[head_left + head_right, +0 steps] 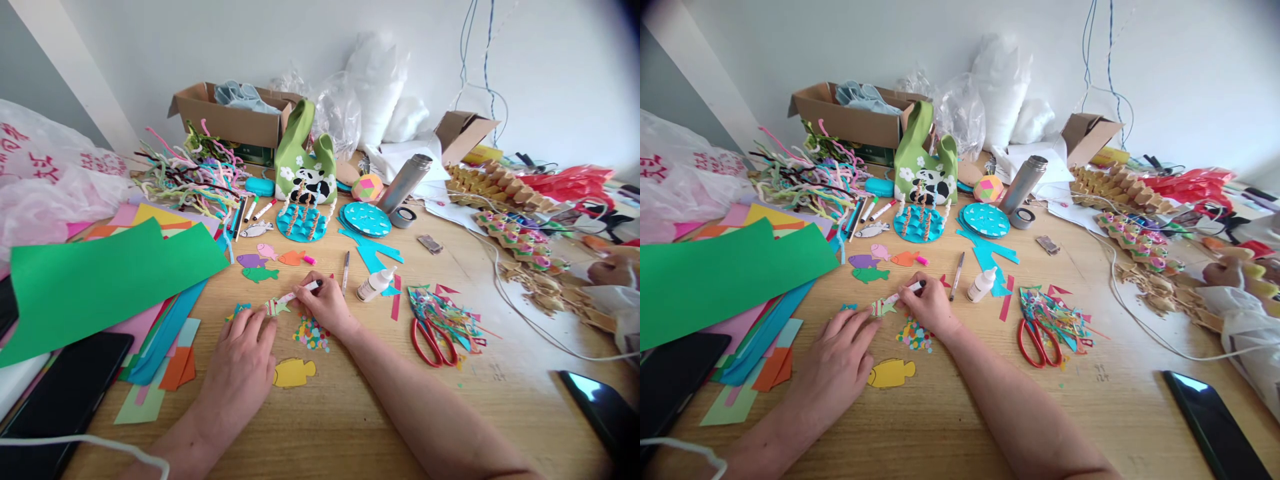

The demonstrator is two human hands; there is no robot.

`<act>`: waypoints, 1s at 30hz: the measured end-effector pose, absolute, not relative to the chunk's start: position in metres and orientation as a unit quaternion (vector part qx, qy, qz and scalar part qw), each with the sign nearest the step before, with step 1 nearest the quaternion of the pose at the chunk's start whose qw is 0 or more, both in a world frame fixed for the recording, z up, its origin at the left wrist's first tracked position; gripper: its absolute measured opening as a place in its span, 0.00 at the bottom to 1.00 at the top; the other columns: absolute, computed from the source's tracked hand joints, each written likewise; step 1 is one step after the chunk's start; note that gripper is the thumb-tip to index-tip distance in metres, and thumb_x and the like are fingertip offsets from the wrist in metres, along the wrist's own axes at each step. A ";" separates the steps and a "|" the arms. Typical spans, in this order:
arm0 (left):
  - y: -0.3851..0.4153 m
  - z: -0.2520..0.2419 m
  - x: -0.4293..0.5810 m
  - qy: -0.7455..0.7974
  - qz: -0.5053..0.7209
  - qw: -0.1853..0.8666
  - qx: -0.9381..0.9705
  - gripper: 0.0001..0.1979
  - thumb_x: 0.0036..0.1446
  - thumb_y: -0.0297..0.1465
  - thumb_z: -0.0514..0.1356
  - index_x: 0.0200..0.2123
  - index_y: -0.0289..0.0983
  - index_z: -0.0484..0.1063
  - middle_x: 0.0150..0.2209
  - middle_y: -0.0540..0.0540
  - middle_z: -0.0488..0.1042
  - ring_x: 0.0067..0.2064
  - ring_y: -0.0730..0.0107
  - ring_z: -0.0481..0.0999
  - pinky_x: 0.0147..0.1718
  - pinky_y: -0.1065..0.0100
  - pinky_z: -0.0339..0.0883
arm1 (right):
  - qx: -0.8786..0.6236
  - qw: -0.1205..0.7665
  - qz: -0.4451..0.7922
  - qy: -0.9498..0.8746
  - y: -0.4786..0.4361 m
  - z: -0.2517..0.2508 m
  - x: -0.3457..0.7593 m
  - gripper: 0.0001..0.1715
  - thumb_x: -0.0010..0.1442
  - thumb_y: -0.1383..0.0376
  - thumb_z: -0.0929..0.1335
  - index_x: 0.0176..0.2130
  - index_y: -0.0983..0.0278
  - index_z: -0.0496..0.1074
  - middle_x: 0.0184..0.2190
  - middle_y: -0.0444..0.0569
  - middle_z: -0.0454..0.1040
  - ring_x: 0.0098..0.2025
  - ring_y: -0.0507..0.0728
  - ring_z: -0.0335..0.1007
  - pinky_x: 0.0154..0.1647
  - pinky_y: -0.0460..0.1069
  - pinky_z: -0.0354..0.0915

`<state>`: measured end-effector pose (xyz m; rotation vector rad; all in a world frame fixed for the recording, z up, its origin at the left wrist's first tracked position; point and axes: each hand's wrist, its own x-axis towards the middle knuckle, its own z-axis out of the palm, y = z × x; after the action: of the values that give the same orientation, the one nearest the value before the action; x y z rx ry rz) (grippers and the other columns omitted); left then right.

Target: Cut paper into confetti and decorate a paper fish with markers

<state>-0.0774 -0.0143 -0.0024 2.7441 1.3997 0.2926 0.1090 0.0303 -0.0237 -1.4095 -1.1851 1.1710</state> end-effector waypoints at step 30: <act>-0.015 -0.002 -0.077 0.456 0.093 0.026 0.885 0.23 0.53 0.20 0.52 0.51 0.33 0.73 0.54 0.39 0.73 0.55 0.51 0.67 0.54 0.51 0.63 | -0.579 0.446 0.471 -0.494 0.030 -0.021 0.109 0.11 0.52 0.61 0.69 0.26 0.60 0.62 0.17 0.42 0.74 0.14 0.50 0.63 0.15 0.44 0.58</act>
<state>-0.0774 -0.0148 -0.0024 2.7347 1.4105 0.2876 0.1090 0.0297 -0.0206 -1.4342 -1.2238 1.1678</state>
